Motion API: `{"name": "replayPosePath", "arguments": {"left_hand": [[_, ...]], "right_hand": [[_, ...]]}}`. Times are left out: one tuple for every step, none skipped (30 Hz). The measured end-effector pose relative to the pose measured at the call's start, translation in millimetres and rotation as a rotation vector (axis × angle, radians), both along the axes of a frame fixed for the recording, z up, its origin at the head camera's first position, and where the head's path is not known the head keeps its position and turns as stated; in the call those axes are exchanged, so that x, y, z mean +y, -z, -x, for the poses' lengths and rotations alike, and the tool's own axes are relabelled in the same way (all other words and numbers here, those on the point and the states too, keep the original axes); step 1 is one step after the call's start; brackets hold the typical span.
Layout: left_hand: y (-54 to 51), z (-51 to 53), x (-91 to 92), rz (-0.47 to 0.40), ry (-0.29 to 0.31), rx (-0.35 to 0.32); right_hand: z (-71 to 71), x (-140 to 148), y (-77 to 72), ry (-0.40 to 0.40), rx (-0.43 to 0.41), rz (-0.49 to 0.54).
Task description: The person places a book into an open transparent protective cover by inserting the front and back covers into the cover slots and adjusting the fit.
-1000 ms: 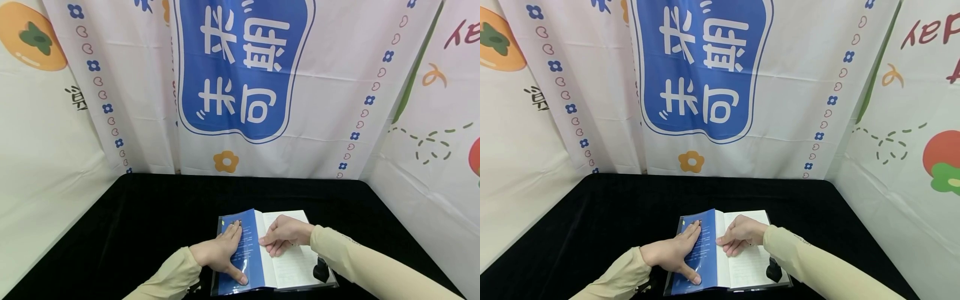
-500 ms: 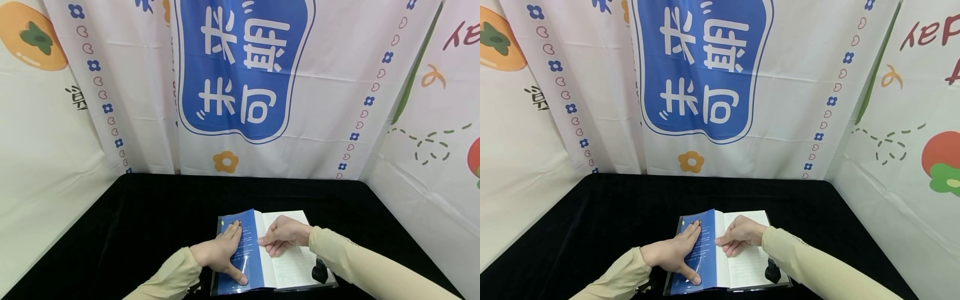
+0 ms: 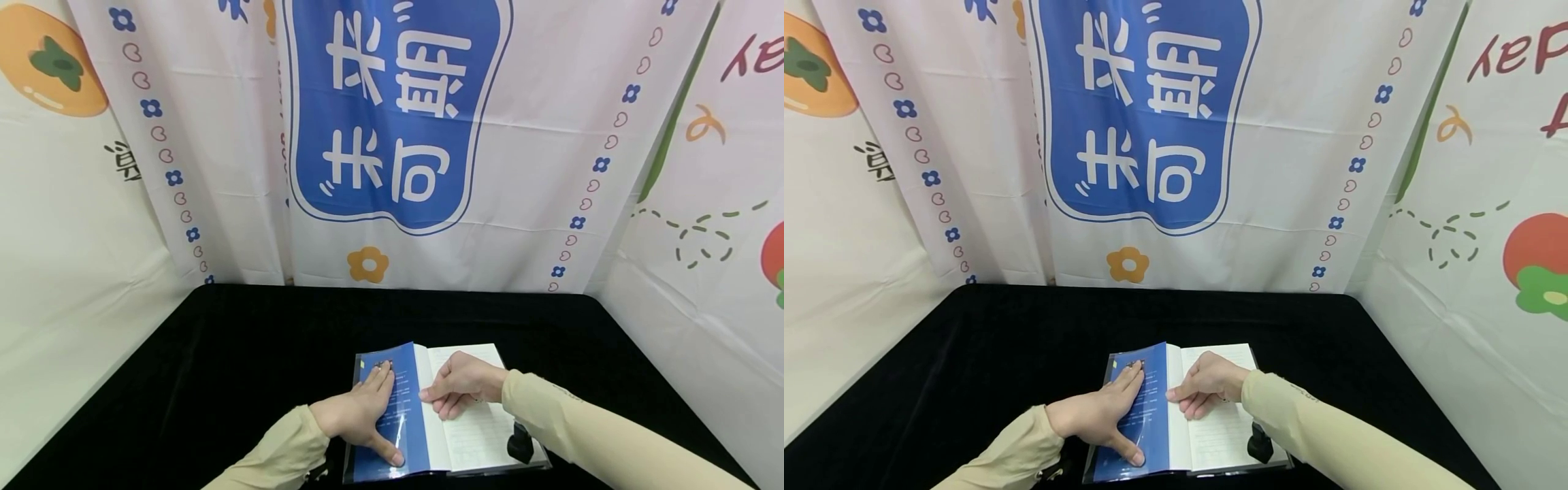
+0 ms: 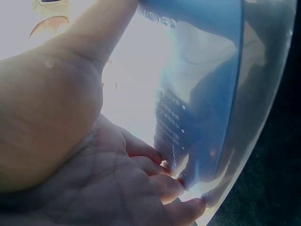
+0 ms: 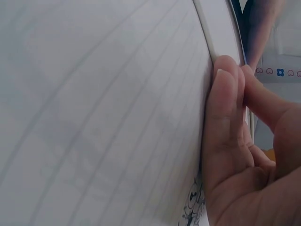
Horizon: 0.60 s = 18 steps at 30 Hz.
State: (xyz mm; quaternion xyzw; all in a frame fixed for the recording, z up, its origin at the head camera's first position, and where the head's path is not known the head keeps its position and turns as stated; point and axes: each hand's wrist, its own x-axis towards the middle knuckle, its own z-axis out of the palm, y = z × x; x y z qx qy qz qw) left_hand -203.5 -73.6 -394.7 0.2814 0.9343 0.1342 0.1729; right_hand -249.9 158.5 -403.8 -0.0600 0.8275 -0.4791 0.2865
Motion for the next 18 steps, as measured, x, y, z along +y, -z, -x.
{"name": "replayPosePath", "arguments": {"left_hand": [[0.1, 0.0, -0.1, 0.0, 0.001, -0.001], [0.2, 0.0, -0.1, -0.001, 0.003, -0.001], [0.2, 0.0, -0.1, -0.002, 0.003, -0.002], [0.3, 0.0, -0.1, -0.003, 0.004, -0.003], [0.4, 0.0, -0.1, -0.003, 0.003, -0.003], [0.6, 0.0, 0.0, -0.003, 0.003, -0.003], [0.8, -0.1, 0.1, -0.002, 0.003, -0.002], [1.0, -0.2, 0.2, -0.002, 0.002, -0.001], [1.1, -0.4, 0.2, -0.001, 0.002, 0.001], [1.3, -0.6, 0.3, 0.0, 0.001, 0.002], [1.4, -0.8, 0.4, 0.001, 0.001, 0.006], [1.5, -1.2, 0.5, 0.002, 0.003, 0.007], [1.6, -1.5, 0.5, 0.002, 0.003, 0.009], [1.6, -1.7, 0.5, 0.002, 0.005, 0.011], [1.6, -1.8, 0.4, 0.001, 0.006, 0.013], [1.7, -1.8, 0.5, 0.001, 0.007, 0.016], [1.7, -1.9, 0.4, 0.0, 0.009, 0.018], [1.8, -2.0, 0.6, -0.001, 0.011, 0.019]], "right_hand": [[-0.2, 0.0, 0.0, 0.0, 0.001, 0.001], [-0.3, -0.1, 0.1, 0.0, 0.001, 0.002], [-0.5, -0.2, 0.1, 0.0, 0.002, 0.002], [-0.6, -0.3, 0.1, 0.0, 0.003, 0.003], [-0.8, -0.6, 0.0, 0.0, 0.003, 0.001], [-0.9, -0.9, -0.1, 0.001, 0.004, -0.001], [-1.0, -1.3, -0.2, 0.003, 0.004, -0.004], [-1.2, -1.8, -0.3, 0.004, 0.006, -0.008], [-1.4, -2.2, -0.4, 0.005, 0.009, -0.011], [-1.6, -2.7, -0.4, 0.007, 0.011, -0.013], [-1.8, -3.2, -0.5, 0.009, 0.012, -0.014], [-2.0, -3.7, -0.6, 0.013, 0.012, -0.014], [-2.2, -4.2, -0.7, 0.017, 0.012, -0.014], [-2.4, -4.8, -0.9, 0.019, 0.014, -0.013], [-2.6, -5.4, -1.0, 0.022, 0.015, -0.013], [-2.8, -6.0, -1.3, 0.026, 0.015, -0.012], [-2.9, -6.5, -1.5, 0.029, 0.017, -0.013], [-3.1, -7.1, -1.7, 0.031, 0.018, -0.015]]}}
